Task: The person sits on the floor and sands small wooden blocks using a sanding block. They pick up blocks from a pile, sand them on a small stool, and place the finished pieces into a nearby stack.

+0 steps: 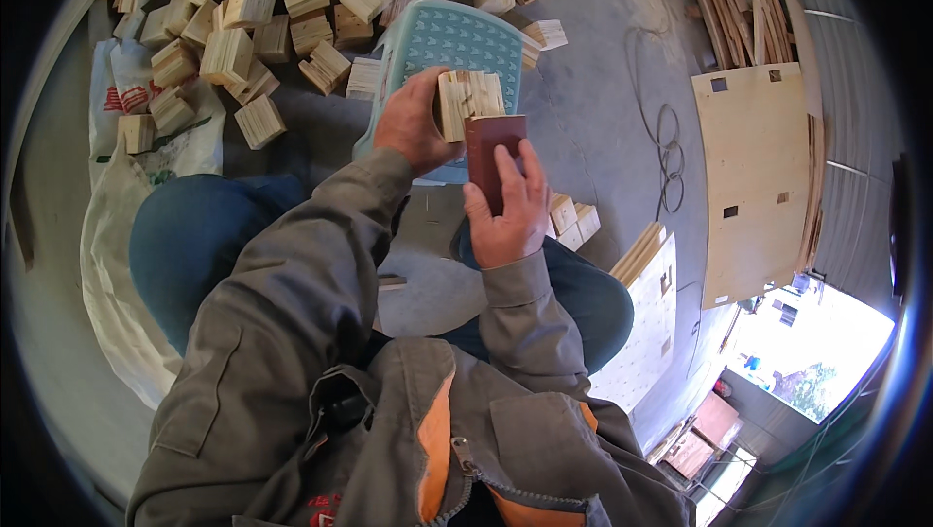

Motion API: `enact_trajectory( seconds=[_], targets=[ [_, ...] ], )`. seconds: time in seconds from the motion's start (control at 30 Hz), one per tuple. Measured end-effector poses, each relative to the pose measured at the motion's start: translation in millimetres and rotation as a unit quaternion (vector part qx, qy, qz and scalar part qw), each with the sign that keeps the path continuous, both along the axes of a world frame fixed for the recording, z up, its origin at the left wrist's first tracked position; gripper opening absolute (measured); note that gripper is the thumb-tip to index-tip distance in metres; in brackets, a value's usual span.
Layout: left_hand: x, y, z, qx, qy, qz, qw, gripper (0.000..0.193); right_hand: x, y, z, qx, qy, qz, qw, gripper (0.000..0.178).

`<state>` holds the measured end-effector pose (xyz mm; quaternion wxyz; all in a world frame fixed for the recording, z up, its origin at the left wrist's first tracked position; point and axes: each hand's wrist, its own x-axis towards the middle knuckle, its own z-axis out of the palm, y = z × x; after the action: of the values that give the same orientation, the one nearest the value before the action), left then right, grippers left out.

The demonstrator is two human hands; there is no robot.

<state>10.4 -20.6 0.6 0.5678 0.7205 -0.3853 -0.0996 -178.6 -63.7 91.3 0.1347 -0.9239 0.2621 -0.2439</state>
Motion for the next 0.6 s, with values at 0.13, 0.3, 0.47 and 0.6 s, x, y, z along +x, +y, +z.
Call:
enact_trajectory(
  seconds=[0.13,0.3,0.47,0.6],
  targets=[
    [0,-3,-1,-0.01,0.009,0.002,1.0,0.092,15,-16,-6,-0.026,0.012,0.001,1.0,0.063],
    [-1,-2,0,-0.005,0.011,-0.003,1.0,0.097,70,-75,-14,-0.015,0.02,-0.02,0.999,0.057],
    [0,-1,4,0.012,0.001,-0.018,1.0,0.102,121,-131,-10,0.077,0.056,-0.056,0.994,0.058],
    [3,-2,3,-0.005,0.01,-0.028,1.0,0.102,98,-123,-16,0.134,-0.012,-0.029,0.99,0.061]
  ],
)
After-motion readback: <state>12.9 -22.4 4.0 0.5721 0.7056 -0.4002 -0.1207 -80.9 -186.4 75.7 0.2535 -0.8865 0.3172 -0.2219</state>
